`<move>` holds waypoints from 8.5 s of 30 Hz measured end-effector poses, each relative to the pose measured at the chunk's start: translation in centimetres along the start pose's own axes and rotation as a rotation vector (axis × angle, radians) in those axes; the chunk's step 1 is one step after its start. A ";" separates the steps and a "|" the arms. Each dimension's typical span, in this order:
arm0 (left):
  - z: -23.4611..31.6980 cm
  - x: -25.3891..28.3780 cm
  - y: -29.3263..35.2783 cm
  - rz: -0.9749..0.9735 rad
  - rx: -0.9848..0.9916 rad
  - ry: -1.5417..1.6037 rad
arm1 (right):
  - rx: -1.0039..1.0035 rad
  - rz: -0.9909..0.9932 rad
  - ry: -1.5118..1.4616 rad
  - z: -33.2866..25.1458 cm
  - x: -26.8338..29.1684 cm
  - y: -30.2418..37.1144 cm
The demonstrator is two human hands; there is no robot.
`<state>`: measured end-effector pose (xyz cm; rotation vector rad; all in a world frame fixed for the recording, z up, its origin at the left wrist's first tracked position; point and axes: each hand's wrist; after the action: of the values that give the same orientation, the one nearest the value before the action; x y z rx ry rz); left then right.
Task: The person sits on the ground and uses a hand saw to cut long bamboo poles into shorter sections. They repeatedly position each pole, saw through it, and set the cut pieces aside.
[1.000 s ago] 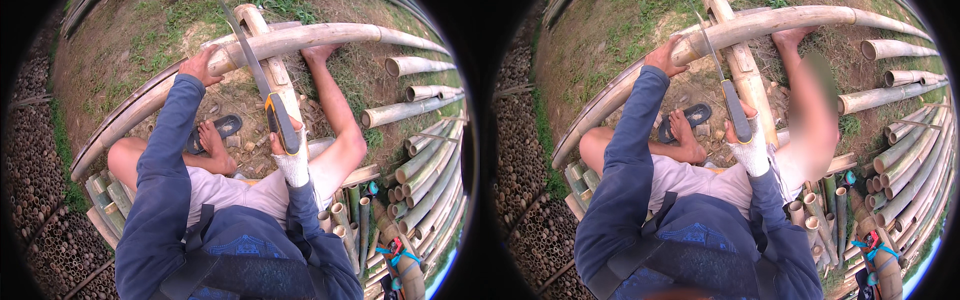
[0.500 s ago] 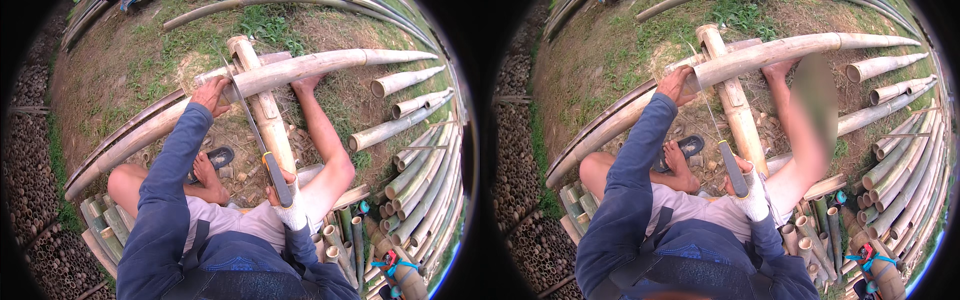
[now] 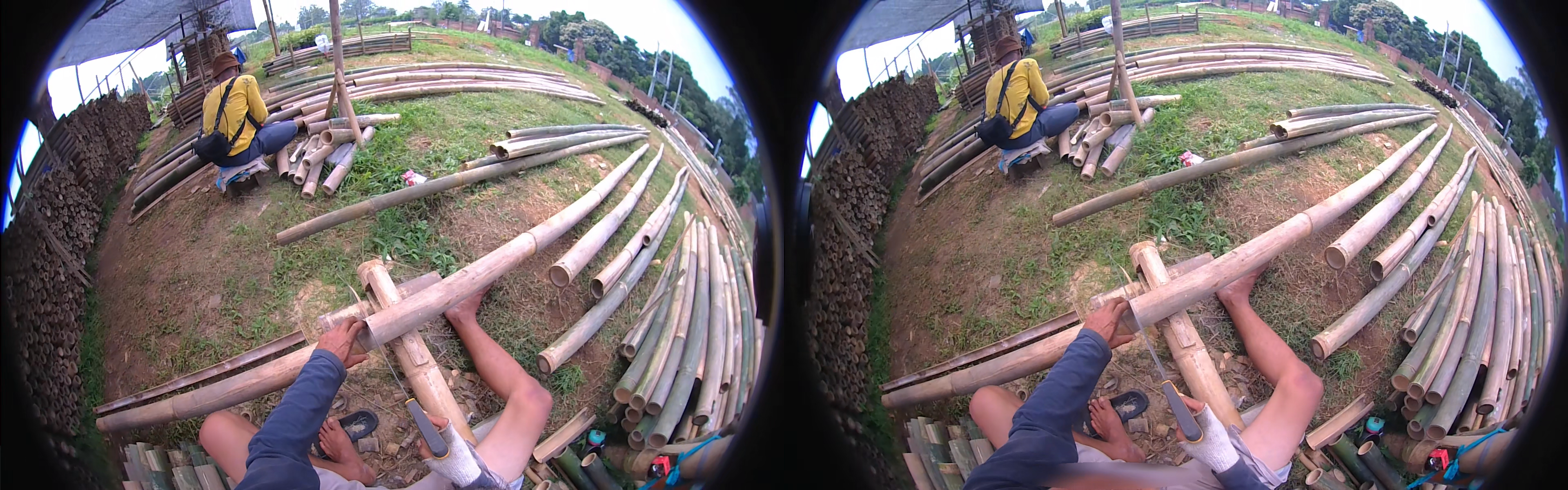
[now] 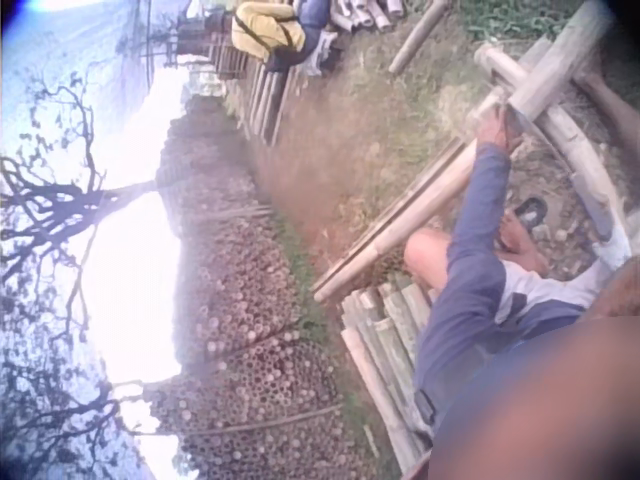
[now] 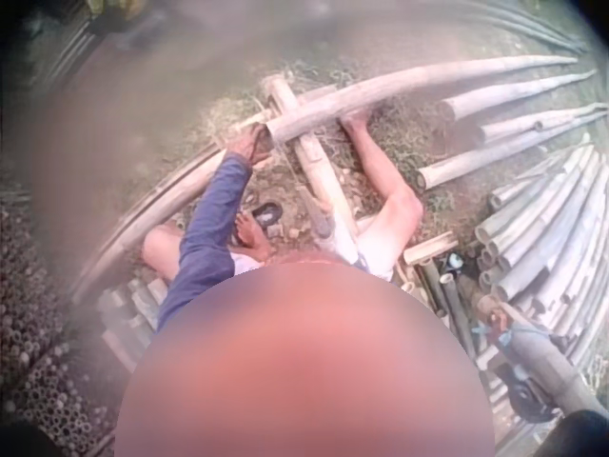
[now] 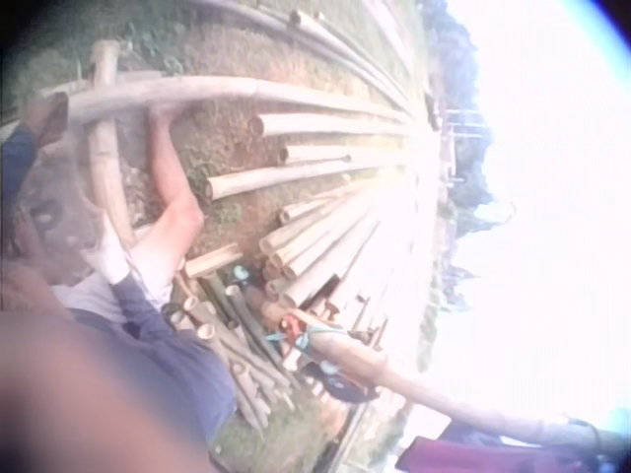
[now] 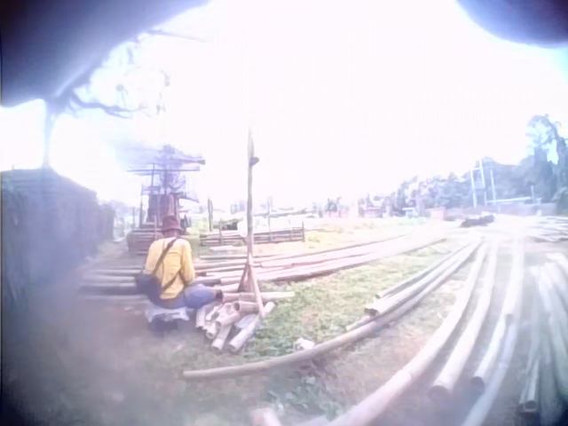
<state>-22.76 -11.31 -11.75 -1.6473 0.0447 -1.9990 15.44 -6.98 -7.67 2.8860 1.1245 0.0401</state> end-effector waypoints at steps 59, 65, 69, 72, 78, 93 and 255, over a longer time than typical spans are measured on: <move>0.0 -0.7 -0.3 -0.242 0.367 -0.294 | 0.301 0.023 0.165 1.4 5.2 10.5; 0.0 -0.8 -0.1 -0.247 0.379 -0.286 | 0.204 0.023 0.255 2.0 -1.9 -3.2; 0.1 0.0 -0.2 -0.215 0.372 -0.324 | 0.340 0.051 -0.016 3.5 -6.7 -13.2; 0.0 0.0 -0.4 -0.254 0.359 -0.275 | 0.338 0.014 0.229 4.2 -3.7 -7.1; -0.5 -1.0 -0.1 -0.230 0.360 -0.280 | -0.043 0.015 0.134 0.6 6.4 14.0; -0.5 -0.7 -0.5 -0.221 0.372 -0.273 | 0.163 0.068 0.198 1.5 -1.3 -0.2; -0.7 -2.2 1.5 -0.085 0.326 -0.229 | 0.159 0.059 0.386 -1.1 2.4 5.5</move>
<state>-22.57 -11.91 -14.41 -1.6698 -0.4186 -1.7522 20.89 -9.38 -6.25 3.1406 1.1362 0.5565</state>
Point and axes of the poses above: each hand's wrist, its own y-axis away from the middle knuckle, its own x-axis out of the back of the hand, z = x × y, and after that the axes turned 13 degrees about z, right-handed
